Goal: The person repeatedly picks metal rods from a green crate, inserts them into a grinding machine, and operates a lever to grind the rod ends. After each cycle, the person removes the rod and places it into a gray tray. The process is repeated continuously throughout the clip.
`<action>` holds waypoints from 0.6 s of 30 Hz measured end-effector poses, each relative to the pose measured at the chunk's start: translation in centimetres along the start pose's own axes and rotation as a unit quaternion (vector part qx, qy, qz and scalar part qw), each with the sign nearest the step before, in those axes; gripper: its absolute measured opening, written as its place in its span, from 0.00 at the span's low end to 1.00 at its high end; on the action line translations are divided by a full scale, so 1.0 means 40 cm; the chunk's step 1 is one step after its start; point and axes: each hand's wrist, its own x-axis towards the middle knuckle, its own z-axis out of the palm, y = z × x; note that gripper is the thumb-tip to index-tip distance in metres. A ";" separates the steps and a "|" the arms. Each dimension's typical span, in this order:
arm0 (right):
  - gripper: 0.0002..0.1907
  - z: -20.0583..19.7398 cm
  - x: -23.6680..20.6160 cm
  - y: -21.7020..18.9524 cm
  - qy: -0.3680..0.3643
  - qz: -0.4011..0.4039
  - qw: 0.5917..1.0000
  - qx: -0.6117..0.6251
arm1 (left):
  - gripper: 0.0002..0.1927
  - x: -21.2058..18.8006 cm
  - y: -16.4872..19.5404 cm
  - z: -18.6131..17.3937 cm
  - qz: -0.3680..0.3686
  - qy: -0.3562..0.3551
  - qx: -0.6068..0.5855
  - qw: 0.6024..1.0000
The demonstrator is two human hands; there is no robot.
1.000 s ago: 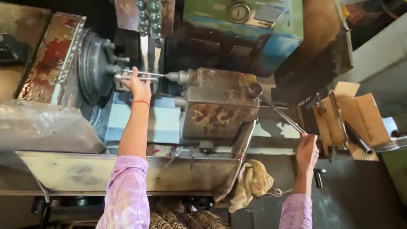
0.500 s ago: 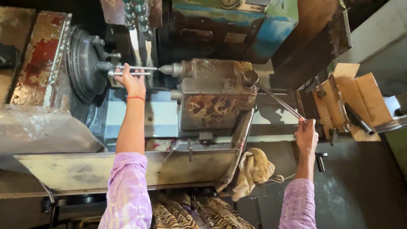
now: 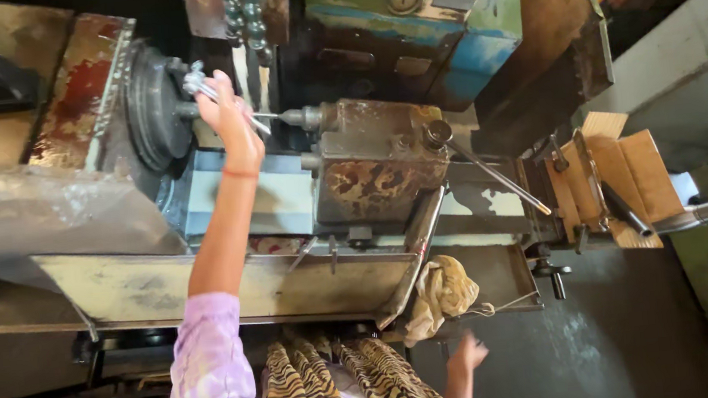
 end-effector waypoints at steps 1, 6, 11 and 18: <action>0.14 -0.017 -0.023 0.037 -0.027 0.150 0.988 0.017 | 0.13 -0.058 0.032 -0.013 0.007 -0.050 0.010 0.999; 0.10 -0.050 -0.097 0.058 -0.100 0.257 0.936 0.219 | 0.12 -0.387 0.184 -0.186 -0.033 -0.159 0.245 0.956; 0.13 -0.094 -0.199 -0.020 -0.085 0.300 0.947 0.084 | 0.14 -0.525 0.316 -0.414 0.028 -0.180 0.394 0.901; 0.10 -0.092 -0.370 -0.012 -0.102 0.207 0.966 0.120 | 0.21 -0.655 0.562 -0.727 0.241 -0.177 0.750 0.590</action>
